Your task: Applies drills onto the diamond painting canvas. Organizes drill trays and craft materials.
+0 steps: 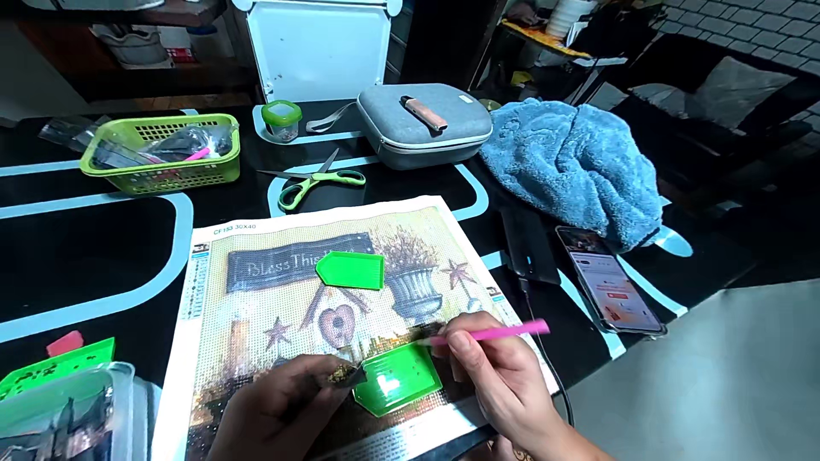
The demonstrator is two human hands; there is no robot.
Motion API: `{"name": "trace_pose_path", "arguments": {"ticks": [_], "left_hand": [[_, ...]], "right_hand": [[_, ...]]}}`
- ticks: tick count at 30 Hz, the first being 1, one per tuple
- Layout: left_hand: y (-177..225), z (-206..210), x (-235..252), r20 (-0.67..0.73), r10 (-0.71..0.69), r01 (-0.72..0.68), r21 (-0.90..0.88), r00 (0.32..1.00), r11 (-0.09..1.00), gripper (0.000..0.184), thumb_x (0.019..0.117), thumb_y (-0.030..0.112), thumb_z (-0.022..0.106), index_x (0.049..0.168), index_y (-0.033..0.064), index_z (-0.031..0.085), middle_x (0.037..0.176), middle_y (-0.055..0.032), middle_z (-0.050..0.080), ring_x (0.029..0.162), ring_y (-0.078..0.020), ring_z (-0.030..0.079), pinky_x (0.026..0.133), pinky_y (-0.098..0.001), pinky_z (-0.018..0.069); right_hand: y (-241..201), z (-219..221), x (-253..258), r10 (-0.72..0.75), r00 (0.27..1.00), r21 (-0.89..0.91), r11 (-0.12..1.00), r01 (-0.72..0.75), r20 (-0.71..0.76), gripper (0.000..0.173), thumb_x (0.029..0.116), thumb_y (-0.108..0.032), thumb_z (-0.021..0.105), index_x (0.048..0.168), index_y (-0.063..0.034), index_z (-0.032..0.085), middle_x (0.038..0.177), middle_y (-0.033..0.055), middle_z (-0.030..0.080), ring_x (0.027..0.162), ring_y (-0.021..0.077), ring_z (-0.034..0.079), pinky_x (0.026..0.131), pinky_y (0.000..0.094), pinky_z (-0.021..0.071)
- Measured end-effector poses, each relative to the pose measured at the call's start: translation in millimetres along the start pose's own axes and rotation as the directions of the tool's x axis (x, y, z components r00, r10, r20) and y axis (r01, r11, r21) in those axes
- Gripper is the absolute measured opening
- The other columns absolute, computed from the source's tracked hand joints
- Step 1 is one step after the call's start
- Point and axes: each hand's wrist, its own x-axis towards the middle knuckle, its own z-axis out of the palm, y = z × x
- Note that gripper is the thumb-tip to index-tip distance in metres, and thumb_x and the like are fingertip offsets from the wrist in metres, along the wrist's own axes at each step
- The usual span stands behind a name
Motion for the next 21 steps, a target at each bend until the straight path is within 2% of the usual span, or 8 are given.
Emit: {"name": "trace_pose_path", "arguments": {"ticks": [2,4,6,8,10,12,17,21], "left_hand": [[0.1,0.0,0.5,-0.003,0.003,-0.003,-0.001,1.0,1.0,0.022,0.0944,0.0,0.066,0.116,0.0044,0.07,0.098,0.0049,0.076,0.085,-0.0028,0.071,0.078,-0.0231,0.0611],[0.9,-0.1,0.3,0.0,0.0,0.0,-0.001,1.0,1.0,0.021,0.0953,0.001,0.066,0.116,0.0037,0.069,0.097,0.0045,0.076,0.084,-0.0029,0.071,0.077,-0.023,0.0606],[1.5,0.0,0.6,0.004,-0.005,0.005,-0.004,1.0,1.0,0.021,0.0953,0.001,0.066,0.115,0.0035,0.069,0.098,0.0035,0.076,0.085,-0.0038,0.072,0.078,-0.0239,0.061],[2.1,0.5,1.3,0.002,-0.01,0.01,0.0,1.0,1.0,0.021,0.0948,0.0,0.066,0.115,0.0033,0.069,0.098,0.0034,0.076,0.085,-0.0035,0.072,0.078,-0.0237,0.061],[2.2,0.6,1.5,-0.001,-0.012,0.012,0.001,1.0,1.0,0.021,0.0949,0.0,0.066,0.115,0.0039,0.069,0.097,0.0038,0.076,0.084,-0.0031,0.071,0.077,-0.0232,0.0608],[2.4,0.4,1.8,-0.009,-0.018,0.018,-0.014,1.0,1.0,0.022,0.0947,0.0,0.066,0.116,0.0035,0.069,0.098,0.0029,0.076,0.085,-0.004,0.072,0.078,-0.0237,0.061],[3.9,0.1,2.1,-0.038,-0.041,0.038,-0.084,0.998,0.996,0.021,0.0938,-0.002,0.066,0.115,0.0026,0.069,0.098,0.0022,0.077,0.087,-0.0064,0.073,0.08,-0.0248,0.0616],[4.4,0.1,3.3,-0.03,-0.041,0.039,-0.062,0.999,0.997,0.022,0.0939,-0.001,0.067,0.115,0.0035,0.068,0.098,0.0036,0.077,0.088,-0.006,0.073,0.081,-0.0245,0.0615]], "right_hand": [[0.7,-4.8,1.7,-0.047,0.997,-0.049,0.998,0.05,0.065,0.027,0.1111,-0.026,0.046,0.119,-0.0111,0.067,0.107,0.002,0.074,0.089,0.0041,0.069,0.081,0.0217,0.0577],[-1.0,-14.4,4.5,-0.037,0.98,-0.182,0.98,0.074,0.196,0.028,0.1088,-0.035,0.051,0.114,-0.0141,0.069,0.118,0.0013,0.075,0.111,0.0103,0.068,0.1,0.0346,0.0505],[-3.1,-24.2,8.5,0.043,0.93,-0.307,0.949,0.076,0.364,0.037,0.1006,-0.05,0.061,0.115,-0.0166,0.068,0.132,0.0003,0.07,0.133,0.0148,0.058,0.112,0.0466,0.0414],[-2.7,-29.3,11.1,0.13,0.878,-0.35,0.936,0.045,0.461,0.045,0.0933,-0.054,0.068,0.119,-0.0183,0.065,0.14,-0.0016,0.065,0.143,0.017,0.047,0.118,0.0532,0.0322],[-1.0,-29.2,10.8,0.143,0.868,-0.341,0.94,0.032,0.476,0.04,0.0924,-0.049,0.072,0.118,-0.0182,0.065,0.138,-0.003,0.066,0.143,0.0154,0.047,0.119,0.0521,0.0293],[-0.3,-28.4,9.4,0.098,0.885,-0.326,0.943,0.063,0.456,0.035,0.0932,-0.045,0.073,0.114,-0.0178,0.065,0.131,-0.0036,0.07,0.138,0.0125,0.051,0.119,0.0489,0.03],[1.1,-41.5,4.6,0.06,0.954,-0.381,0.923,0.059,0.293,0.036,0.0904,-0.049,0.075,0.111,-0.0212,0.067,0.123,-0.0065,0.072,0.131,0.0092,0.057,0.118,0.0465,0.0356],[-6.0,-40.9,-1.3,0.073,0.946,-0.389,0.92,0.058,0.316,0.04,0.091,-0.053,0.073,0.113,-0.0208,0.066,0.123,-0.0043,0.072,0.131,0.011,0.057,0.118,0.0503,0.0323]]}}
